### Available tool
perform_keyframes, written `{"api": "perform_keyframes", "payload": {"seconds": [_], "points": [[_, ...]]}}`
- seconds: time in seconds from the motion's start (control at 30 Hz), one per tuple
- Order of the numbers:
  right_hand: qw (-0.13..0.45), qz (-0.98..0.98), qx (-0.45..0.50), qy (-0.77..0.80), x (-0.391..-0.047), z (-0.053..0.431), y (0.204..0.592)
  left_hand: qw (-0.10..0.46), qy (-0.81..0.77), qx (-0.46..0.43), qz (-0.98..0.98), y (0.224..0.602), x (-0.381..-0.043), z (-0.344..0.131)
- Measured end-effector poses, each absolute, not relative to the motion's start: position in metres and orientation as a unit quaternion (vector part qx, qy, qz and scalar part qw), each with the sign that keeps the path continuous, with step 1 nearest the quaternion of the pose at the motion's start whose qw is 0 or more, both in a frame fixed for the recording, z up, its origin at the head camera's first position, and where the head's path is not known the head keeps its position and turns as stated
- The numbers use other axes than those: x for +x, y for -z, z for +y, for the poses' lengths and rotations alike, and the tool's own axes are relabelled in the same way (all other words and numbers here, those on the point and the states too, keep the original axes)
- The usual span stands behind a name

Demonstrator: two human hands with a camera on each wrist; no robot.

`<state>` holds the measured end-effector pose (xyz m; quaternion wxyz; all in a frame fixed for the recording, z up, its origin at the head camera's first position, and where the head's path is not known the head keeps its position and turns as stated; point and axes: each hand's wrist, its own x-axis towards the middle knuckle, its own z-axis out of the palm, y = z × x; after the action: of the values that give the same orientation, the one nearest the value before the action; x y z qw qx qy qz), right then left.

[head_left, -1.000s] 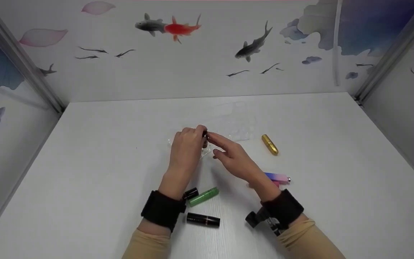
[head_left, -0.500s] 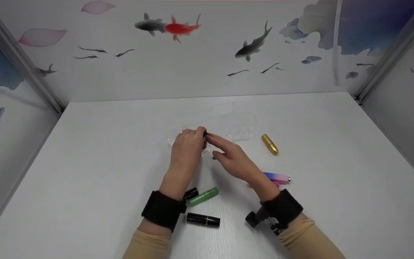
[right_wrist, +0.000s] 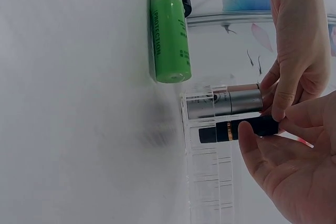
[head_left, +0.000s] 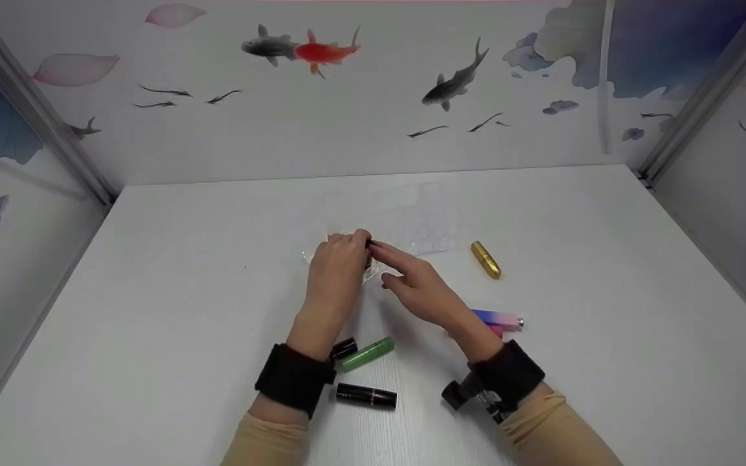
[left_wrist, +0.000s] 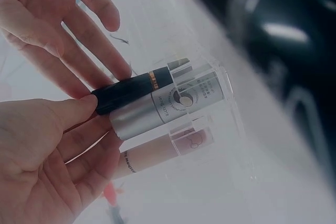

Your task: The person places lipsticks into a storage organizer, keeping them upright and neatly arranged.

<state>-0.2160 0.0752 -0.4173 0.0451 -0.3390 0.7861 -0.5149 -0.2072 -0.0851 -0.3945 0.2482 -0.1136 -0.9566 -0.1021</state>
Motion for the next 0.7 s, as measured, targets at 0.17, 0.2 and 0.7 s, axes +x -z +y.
{"api": "perform_keyframes", "payload": {"seconds": [0.17,0.2,0.7], "points": [[0.047,0.791,-0.337,0.508,-0.2171,0.0754,0.4187,0.247,0.107,-0.112,-0.956,0.3957,-0.2074,-0.0844],[0.045,0.793,-0.337,0.505,-0.2173,0.0753,0.4188,0.248,0.108,-0.111,-0.956,0.3957,-0.2075,-0.0843],[0.043,0.813,-0.345,0.467,-0.2162,0.0756,0.4185,0.247,0.109,-0.106,-0.957,0.3989,-0.2070,-0.0838]]}}
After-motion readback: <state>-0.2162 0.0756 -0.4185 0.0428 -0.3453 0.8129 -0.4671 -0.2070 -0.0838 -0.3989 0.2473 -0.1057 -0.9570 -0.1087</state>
